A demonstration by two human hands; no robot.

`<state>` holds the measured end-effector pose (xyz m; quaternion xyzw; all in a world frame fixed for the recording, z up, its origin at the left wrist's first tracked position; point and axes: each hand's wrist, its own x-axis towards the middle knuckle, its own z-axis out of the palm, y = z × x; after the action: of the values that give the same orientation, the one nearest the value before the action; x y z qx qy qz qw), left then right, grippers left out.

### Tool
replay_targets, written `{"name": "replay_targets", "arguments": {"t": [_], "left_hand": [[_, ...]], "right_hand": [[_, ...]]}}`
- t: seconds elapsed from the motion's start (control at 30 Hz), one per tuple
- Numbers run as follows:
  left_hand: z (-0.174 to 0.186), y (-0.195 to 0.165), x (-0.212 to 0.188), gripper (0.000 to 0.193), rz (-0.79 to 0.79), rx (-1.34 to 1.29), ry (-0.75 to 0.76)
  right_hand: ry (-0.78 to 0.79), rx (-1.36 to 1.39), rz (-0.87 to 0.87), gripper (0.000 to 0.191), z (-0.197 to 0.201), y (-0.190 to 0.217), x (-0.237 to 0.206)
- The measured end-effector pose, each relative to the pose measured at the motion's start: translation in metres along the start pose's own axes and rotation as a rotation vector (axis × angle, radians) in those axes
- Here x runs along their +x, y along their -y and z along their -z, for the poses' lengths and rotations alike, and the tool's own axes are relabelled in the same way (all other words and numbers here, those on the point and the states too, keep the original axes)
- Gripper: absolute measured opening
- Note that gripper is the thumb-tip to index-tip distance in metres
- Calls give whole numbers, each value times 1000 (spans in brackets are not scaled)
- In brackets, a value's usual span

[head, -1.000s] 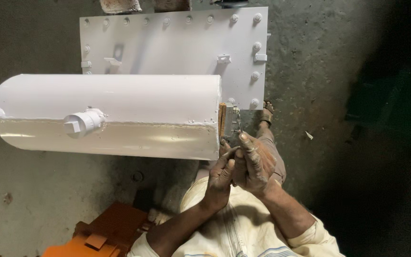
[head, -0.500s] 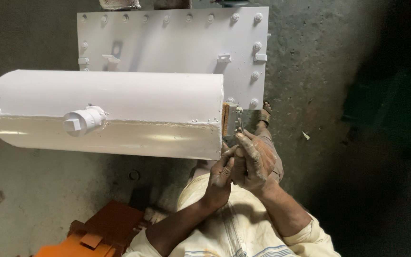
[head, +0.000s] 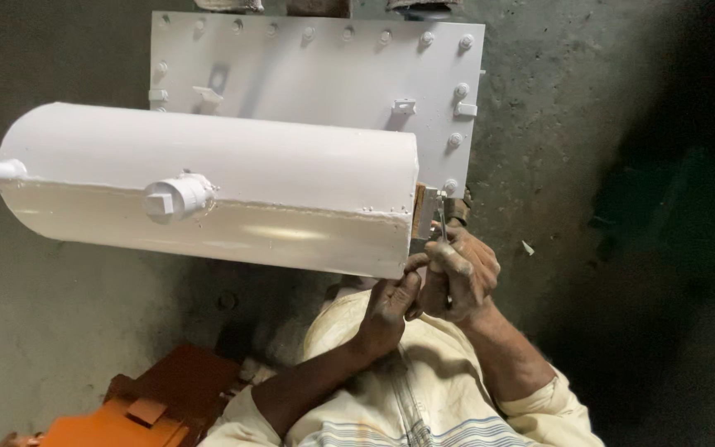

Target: The person walks through a workshop carrying a spanner, then uses the spanner to tighten bolts on a fitting at the end of a white cylindrical tank mounted on a metal plate, repositioning the tool and working on the fasteners by hand.

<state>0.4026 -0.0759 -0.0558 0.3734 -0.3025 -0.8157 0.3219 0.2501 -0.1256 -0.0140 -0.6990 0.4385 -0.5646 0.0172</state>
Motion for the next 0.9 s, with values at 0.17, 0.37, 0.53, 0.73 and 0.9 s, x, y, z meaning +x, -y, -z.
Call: {"name": "replay_targets", "arguments": {"t": [0.17,0.37,0.53,0.73,0.9], "left_hand": [[-2,6,6,43,-7,-11,42],[-8,-1,12,45,40,47,-28],[-12,-15,13,45,22,36,20],[-14,-16,17,44,54,118,-12],[-14,3,28,44,13,260,67]], "right_hand": [[-26,7,56,20,-1,-2,6],[-16,-58,19,23,5,-2,8],[27,-80,-9,34,9,-1,9],[-18,5,182,33,16,1,24],[326,62,188,32,46,16,56]]}}
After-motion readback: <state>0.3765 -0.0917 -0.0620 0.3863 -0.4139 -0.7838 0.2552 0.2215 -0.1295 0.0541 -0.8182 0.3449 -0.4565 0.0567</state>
